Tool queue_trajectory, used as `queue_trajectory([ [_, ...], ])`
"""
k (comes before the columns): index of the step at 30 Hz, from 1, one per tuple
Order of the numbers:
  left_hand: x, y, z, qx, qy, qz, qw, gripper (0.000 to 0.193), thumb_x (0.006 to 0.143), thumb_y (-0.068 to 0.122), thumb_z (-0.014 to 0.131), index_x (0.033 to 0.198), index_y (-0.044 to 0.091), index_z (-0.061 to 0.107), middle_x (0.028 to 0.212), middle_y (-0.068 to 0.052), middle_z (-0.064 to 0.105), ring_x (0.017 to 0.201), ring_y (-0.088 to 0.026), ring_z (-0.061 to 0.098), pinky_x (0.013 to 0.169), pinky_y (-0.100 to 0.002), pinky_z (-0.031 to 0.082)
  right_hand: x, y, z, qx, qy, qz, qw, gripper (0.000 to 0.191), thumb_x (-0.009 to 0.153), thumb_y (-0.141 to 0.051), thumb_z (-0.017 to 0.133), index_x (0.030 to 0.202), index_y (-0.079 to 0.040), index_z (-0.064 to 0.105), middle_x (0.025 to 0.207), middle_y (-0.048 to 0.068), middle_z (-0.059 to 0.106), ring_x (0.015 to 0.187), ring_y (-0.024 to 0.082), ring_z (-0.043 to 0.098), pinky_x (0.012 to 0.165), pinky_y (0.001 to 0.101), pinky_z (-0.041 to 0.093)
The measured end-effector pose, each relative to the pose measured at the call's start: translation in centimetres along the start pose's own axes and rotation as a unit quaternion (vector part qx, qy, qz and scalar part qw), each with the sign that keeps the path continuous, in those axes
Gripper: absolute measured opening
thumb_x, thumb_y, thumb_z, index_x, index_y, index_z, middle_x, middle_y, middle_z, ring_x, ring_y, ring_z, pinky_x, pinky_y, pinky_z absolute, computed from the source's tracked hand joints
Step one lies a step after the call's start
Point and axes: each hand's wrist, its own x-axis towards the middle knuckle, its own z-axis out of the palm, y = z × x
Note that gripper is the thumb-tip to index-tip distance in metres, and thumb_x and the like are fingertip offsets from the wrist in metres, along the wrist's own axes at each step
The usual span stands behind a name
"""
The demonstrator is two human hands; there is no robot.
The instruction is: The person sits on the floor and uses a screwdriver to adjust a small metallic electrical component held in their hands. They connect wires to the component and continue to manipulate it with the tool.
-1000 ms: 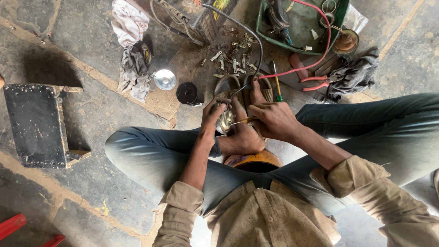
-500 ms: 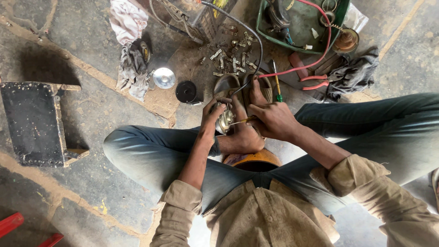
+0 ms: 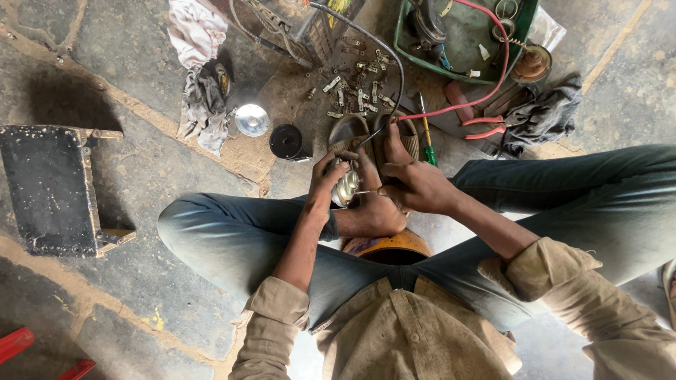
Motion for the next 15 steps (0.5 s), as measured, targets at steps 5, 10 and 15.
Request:
queue_trajectory([
  [5,0.0,0.2,0.3,-0.021,-0.021,0.008,1.0,0.027,0.087,0.026,0.064,0.108,0.01,0.072,0.104,-0.005,0.07,0.103,-0.019,0.066,0.097,-0.035,0.052,0.7,2.1,1.3,0.214,-0.061,0.043,0.974,0.038,0.089,-0.03,0.072,0.112,0.0,0.07,0.093,0.015,0.074,0.084,0.026,0.073,0.071,0.0369,0.058],
  [10,0.0,0.4,0.3,-0.057,-0.015,-0.031,0.998,0.029,0.085,0.026,0.064,0.109,0.011,0.071,0.098,-0.006,0.07,0.09,-0.021,0.07,0.084,-0.036,0.058,0.6,2.7,1.7,0.422,-0.133,0.259,0.859,0.047,0.092,-0.026,0.076,0.128,0.002,0.066,0.103,0.018,0.067,0.087,0.026,0.061,0.073,0.0379,0.05],
  [15,0.6,0.7,0.4,-0.086,0.024,-0.004,0.996,0.03,0.087,0.024,0.065,0.112,0.009,0.073,0.1,-0.005,0.071,0.095,-0.018,0.069,0.087,-0.034,0.057,0.3,3.1,0.5,0.421,-0.103,0.21,0.876,0.051,0.091,-0.033,0.07,0.131,-0.003,0.061,0.113,-0.001,0.066,0.101,0.012,0.062,0.083,0.0314,0.054],
])
